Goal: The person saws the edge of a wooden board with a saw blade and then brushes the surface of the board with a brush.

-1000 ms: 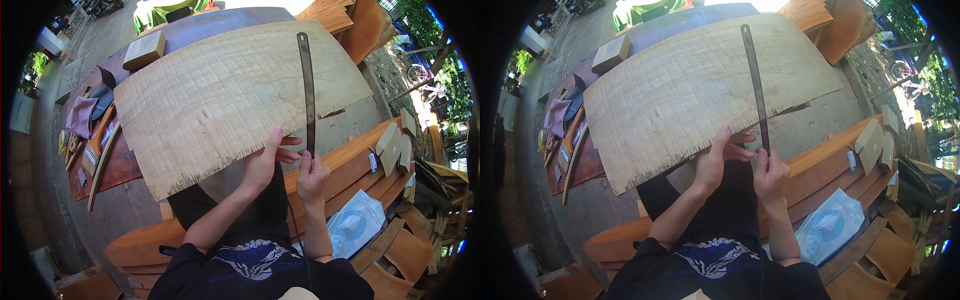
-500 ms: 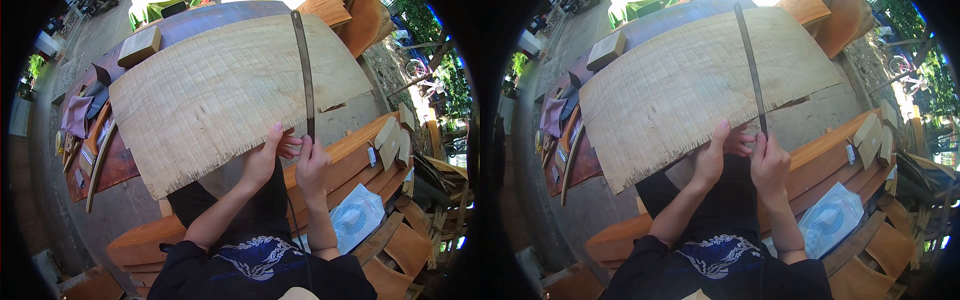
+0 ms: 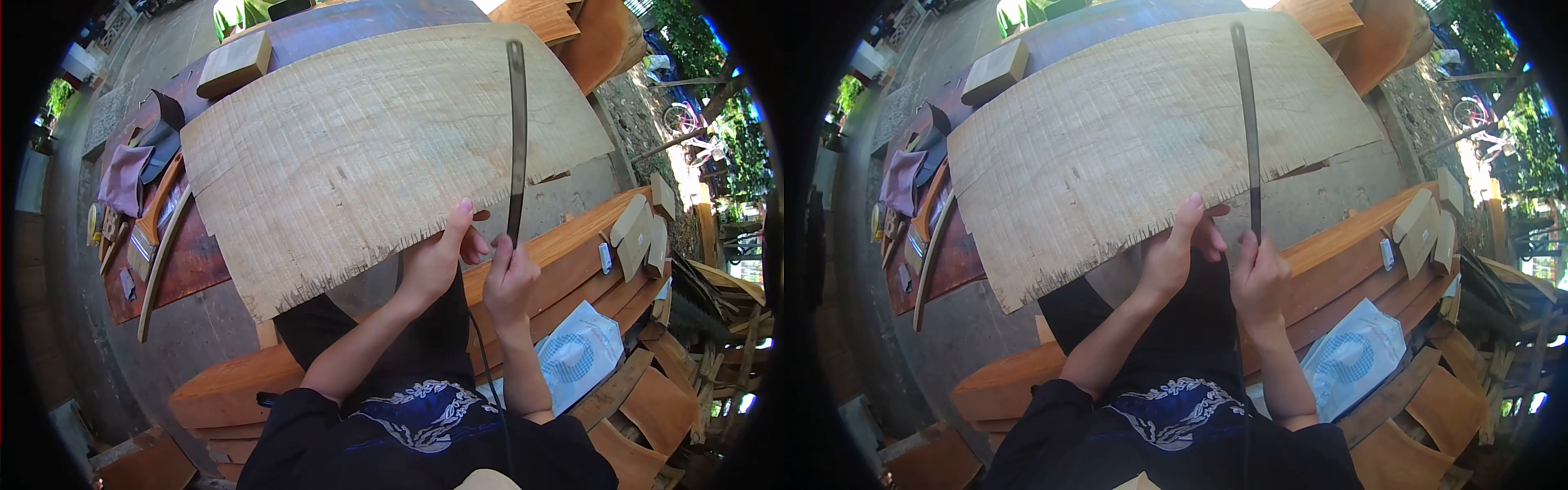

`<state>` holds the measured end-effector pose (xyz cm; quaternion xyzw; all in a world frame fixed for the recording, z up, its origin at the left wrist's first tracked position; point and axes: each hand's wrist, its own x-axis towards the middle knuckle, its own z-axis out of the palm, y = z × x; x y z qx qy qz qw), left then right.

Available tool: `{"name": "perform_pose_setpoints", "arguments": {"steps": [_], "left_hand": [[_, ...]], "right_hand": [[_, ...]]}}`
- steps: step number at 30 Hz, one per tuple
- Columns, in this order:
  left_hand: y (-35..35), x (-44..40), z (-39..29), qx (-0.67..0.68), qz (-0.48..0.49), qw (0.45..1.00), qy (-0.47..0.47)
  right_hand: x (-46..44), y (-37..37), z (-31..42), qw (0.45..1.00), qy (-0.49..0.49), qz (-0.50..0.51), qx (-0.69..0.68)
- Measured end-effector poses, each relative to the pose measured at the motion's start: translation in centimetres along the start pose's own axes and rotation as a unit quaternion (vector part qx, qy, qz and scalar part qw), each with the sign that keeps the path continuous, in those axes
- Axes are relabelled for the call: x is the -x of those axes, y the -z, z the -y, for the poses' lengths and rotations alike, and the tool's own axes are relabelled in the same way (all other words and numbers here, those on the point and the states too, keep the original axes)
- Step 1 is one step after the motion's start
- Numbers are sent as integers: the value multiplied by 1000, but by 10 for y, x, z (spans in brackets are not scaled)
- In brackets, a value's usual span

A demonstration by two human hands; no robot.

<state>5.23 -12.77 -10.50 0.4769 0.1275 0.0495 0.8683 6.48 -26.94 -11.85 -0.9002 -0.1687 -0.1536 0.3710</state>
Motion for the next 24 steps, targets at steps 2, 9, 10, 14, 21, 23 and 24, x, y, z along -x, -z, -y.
{"name": "perform_pose_setpoints", "arguments": {"steps": [2, 9, 10, 14, 21, 23, 24], "left_hand": [[-4, 2, -2, 11, -21, 1000, 4], [-1, 4, 2, -1, -4, 1000, -11], [-1, 4, 2, -8, -9, 1000, -12], [2, 1, 4, -18, 2, 1000, -17], [2, 1, 2, -37, -2, 999, -5], [2, 2, 1, -41, 4, 999, 1], [1, 1, -1, -39, 4, 999, 4]], "right_hand": [[19, -1, -10, 1000, 15, -15, -2], [-30, -2, 14, 1000, 6, -4, -3], [-18, -4, 6, 1000, 6, -5, -6], [17, -10, -10, 999, -7, -15, -30], [-21, -4, 5, 1000, -15, 2, -7], [16, -10, -14, 1000, -12, -3, -9], [25, -9, -9, 1000, -9, -6, -11]]}}
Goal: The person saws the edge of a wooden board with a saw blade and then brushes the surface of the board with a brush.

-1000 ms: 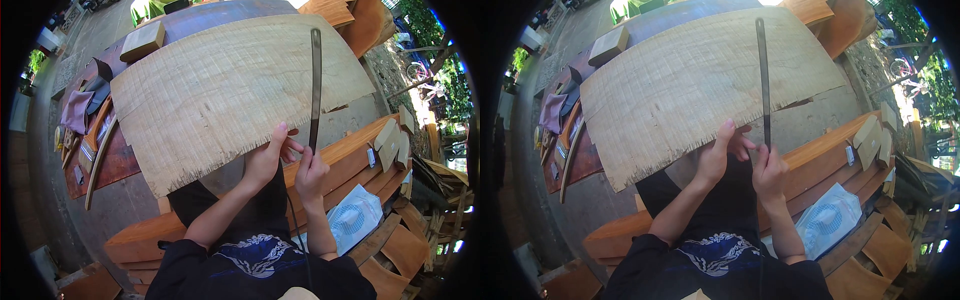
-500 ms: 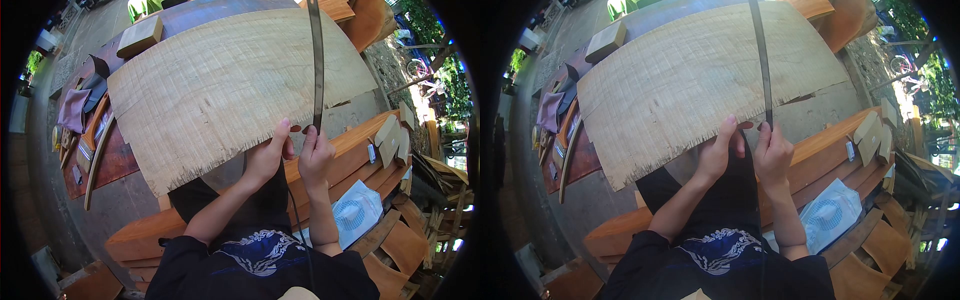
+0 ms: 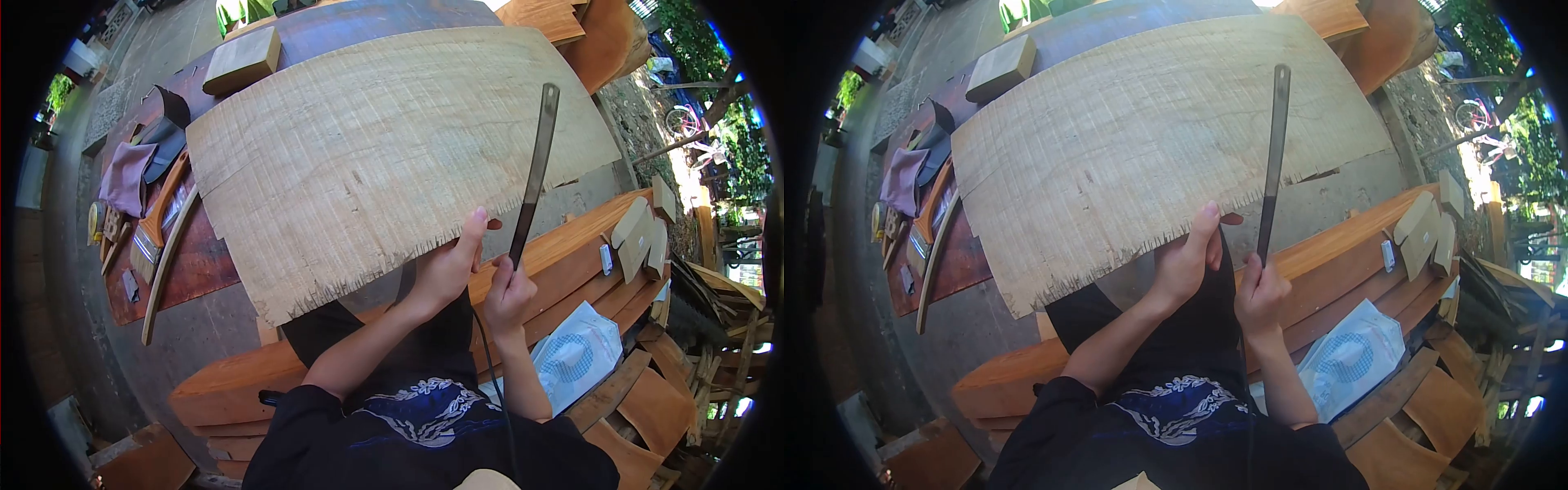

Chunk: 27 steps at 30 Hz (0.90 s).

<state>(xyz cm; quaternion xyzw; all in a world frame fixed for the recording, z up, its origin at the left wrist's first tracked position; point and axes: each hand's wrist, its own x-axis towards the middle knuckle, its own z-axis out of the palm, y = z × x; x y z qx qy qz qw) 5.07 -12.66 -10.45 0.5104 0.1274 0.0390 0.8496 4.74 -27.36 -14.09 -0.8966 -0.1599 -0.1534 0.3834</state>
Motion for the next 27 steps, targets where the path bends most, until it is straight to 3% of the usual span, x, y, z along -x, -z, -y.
{"name": "perform_pose_setpoints", "arguments": {"steps": [7, 13, 17, 23, 27], "left_hand": [[-1, 4, 2, -5, 8, 1000, -2], [1, 1, 4, -6, -4, 1000, -8], [2, 4, -1, -25, 5, 1000, 17], [1, 7, 1, -25, -4, 1000, 4], [5, 11, 6, -12, 13, 1000, 0]], "right_hand": [[-54, 13, 30, 999, -30, 23, 29], [-5, 11, 12, 1000, -2, 9, 13], [-58, 20, 35, 998, -12, 44, 47], [6, 13, 6, 1000, -18, 18, 1], [-35, 18, 22, 999, -11, 32, 6]]}}
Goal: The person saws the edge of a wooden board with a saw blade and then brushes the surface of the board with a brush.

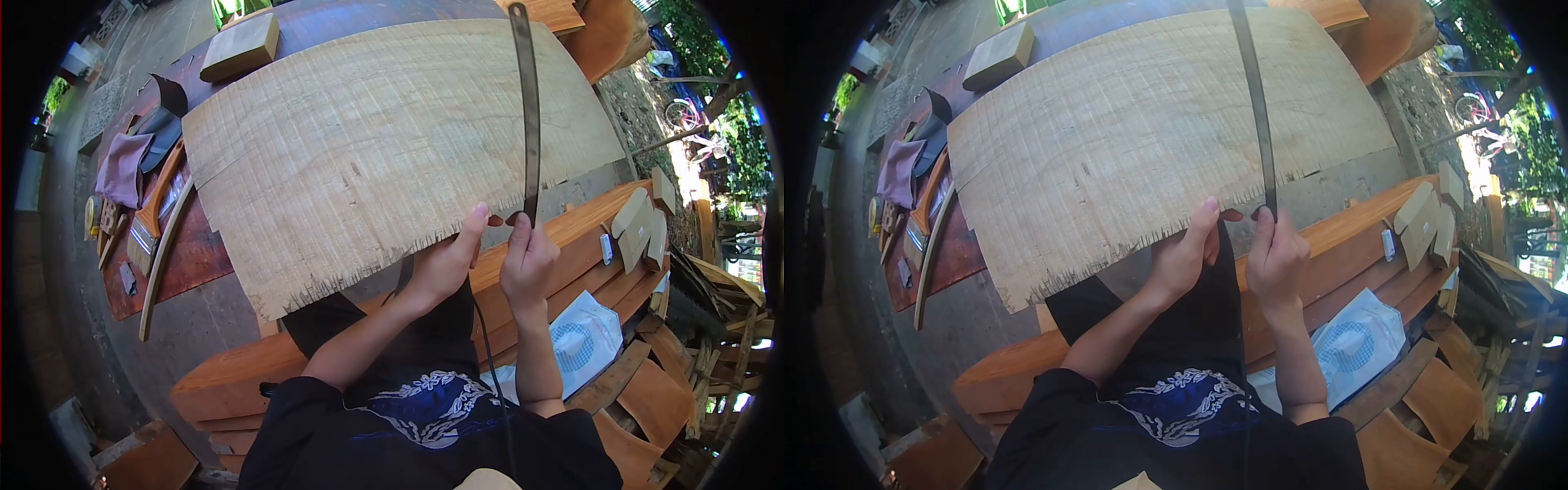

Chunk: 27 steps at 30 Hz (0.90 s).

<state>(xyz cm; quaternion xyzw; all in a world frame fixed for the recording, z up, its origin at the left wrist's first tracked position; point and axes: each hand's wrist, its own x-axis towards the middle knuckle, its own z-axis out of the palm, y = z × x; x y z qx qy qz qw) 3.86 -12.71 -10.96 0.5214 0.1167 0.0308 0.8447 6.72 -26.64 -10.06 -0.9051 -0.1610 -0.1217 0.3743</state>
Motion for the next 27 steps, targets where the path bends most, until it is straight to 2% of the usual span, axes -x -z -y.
{"name": "perform_pose_setpoints", "arguments": {"steps": [2, 6, 12, 15, 21, 27], "left_hand": [[1, -1, 1, 7, 1, 1000, -8], [-1, -1, -4, 10, -10, 1000, 1], [1, 3, 0, 1, -3, 1000, -7], [0, 1, -1, 4, -15, 1000, -18], [0, 4, 3, 15, -11, 1000, -9], [1, 3, -2, -9, -14, 1000, -15]], "right_hand": [[-4, 2, 3, 1000, 0, 11, 10], [50, -5, -19, 1000, -13, -1, -16], [-2, 5, 11, 999, -28, 25, 22], [38, -3, -7, 1000, -8, -13, -11], [-10, 10, 19, 1000, -4, 18, 21], [24, 12, 4, 1000, -6, 15, 26]]}}
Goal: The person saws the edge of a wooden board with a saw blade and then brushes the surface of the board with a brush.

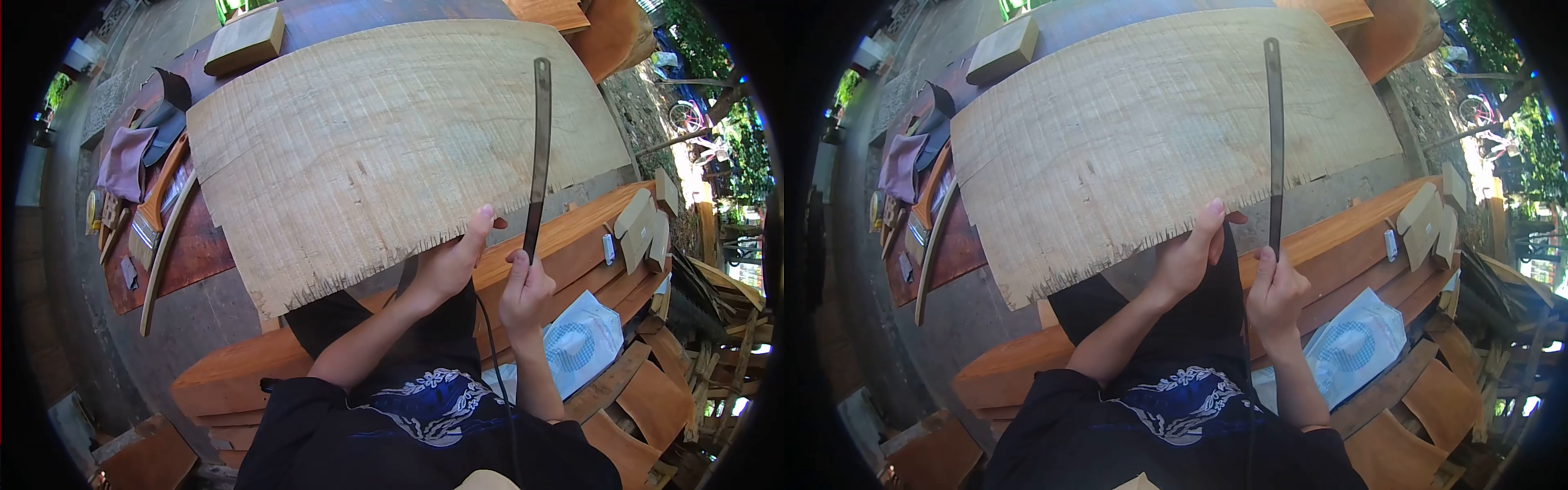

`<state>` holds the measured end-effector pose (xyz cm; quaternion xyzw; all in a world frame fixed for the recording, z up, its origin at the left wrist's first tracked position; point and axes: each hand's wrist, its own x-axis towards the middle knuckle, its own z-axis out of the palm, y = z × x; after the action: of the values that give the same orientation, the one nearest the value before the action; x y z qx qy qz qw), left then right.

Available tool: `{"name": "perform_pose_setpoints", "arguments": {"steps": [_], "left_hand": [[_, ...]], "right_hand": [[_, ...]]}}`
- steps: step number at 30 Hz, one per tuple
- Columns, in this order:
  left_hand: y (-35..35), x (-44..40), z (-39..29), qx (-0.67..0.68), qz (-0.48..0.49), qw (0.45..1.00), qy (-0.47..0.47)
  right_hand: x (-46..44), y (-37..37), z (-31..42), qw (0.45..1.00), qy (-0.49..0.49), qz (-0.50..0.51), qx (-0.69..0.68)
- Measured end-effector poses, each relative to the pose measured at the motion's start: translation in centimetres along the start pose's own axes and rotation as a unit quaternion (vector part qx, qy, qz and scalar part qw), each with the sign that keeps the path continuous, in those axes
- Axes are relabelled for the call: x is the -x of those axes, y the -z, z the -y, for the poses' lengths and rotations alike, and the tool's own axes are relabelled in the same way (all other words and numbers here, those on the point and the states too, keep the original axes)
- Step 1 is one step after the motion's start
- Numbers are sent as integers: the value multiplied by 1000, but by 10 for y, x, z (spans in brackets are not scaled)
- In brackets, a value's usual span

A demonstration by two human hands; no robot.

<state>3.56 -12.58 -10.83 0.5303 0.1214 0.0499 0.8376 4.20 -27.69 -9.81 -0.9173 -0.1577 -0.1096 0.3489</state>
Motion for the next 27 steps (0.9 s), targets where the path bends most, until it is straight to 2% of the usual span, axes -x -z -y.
{"name": "perform_pose_setpoints", "arguments": {"steps": [4, 9, 14, 19, 25, 27], "left_hand": [[2, 3, 0, -1, 9, 1000, -6], [0, 2, -1, 9, 9, 1000, -1], [0, 8, -6, -10, 10, 1000, 5], [-1, 7, -3, -5, 1, 1000, -1], [-1, 8, -2, 5, 4, 1000, -16], [-1, 5, -2, 2, 8, 1000, -24]], "right_hand": [[-38, 13, 25, 997, -17, 47, 50], [11, 2, 5, 1000, -6, -10, -3], [-27, 13, 19, 999, -9, 32, 26], [8, 16, 11, 1000, -16, 19, 18], [-29, 21, 37, 995, -32, 56, 72], [-13, 23, 32, 996, -44, 47, 58]]}}
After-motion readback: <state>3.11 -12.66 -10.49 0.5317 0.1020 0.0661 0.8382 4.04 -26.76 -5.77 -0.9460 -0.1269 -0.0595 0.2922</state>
